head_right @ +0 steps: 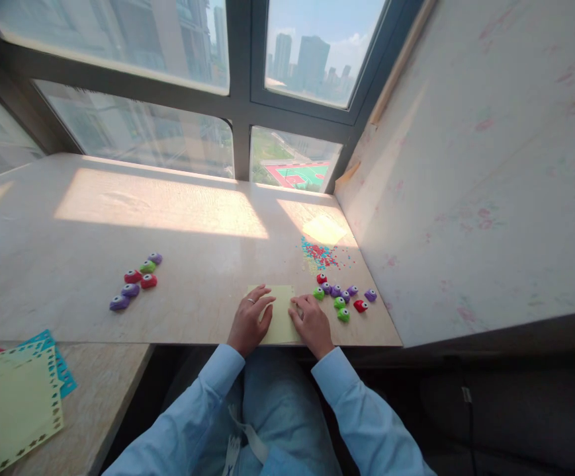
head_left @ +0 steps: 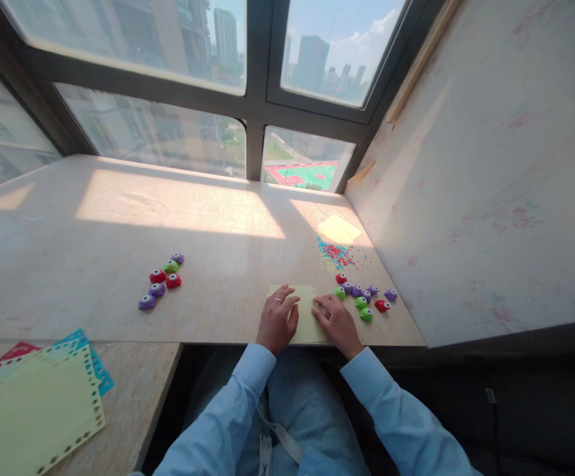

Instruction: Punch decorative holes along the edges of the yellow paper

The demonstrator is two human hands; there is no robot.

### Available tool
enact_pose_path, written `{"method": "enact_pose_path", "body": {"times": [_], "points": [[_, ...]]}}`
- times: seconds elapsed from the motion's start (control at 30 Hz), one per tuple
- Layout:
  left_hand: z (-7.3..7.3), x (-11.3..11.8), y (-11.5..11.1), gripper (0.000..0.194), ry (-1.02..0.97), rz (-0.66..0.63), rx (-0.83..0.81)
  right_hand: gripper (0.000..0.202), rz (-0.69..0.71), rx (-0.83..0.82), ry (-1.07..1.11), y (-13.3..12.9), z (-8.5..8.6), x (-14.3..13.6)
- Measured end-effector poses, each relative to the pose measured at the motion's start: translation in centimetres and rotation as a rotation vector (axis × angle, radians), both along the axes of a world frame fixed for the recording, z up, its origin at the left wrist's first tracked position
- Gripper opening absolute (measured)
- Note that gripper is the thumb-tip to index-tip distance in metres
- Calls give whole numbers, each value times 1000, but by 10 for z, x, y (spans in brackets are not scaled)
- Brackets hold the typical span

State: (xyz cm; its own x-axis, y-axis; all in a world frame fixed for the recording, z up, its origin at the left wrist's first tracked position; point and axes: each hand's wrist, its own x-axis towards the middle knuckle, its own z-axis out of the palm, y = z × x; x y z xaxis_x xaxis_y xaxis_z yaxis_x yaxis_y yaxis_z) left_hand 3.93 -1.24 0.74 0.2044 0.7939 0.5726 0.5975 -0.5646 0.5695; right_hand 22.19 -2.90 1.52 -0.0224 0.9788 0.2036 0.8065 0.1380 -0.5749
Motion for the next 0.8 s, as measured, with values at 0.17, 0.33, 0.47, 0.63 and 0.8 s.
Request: {"method": "enact_pose_path", "body": {"times": [0.17, 0.33, 0.47, 0.63, 0.8], "points": [[10, -33, -8, 16, -200, 200, -29, 22, -29, 17, 8, -3, -4, -1], [2, -82, -11, 20, -75, 443, -123, 24, -53, 132, -27, -7, -11, -4], [-1, -99, -3, 24, 145, 464, -272, 25, -60, 203, -47, -9, -16, -5], [12, -88, 9, 20, 312, 414, -367, 21, -54, 274, 58, -9, -16, -3], [21, -76, 16, 18, 356, 435, -418, 18, -160, 330, 259, -7, -15, 2]]}}
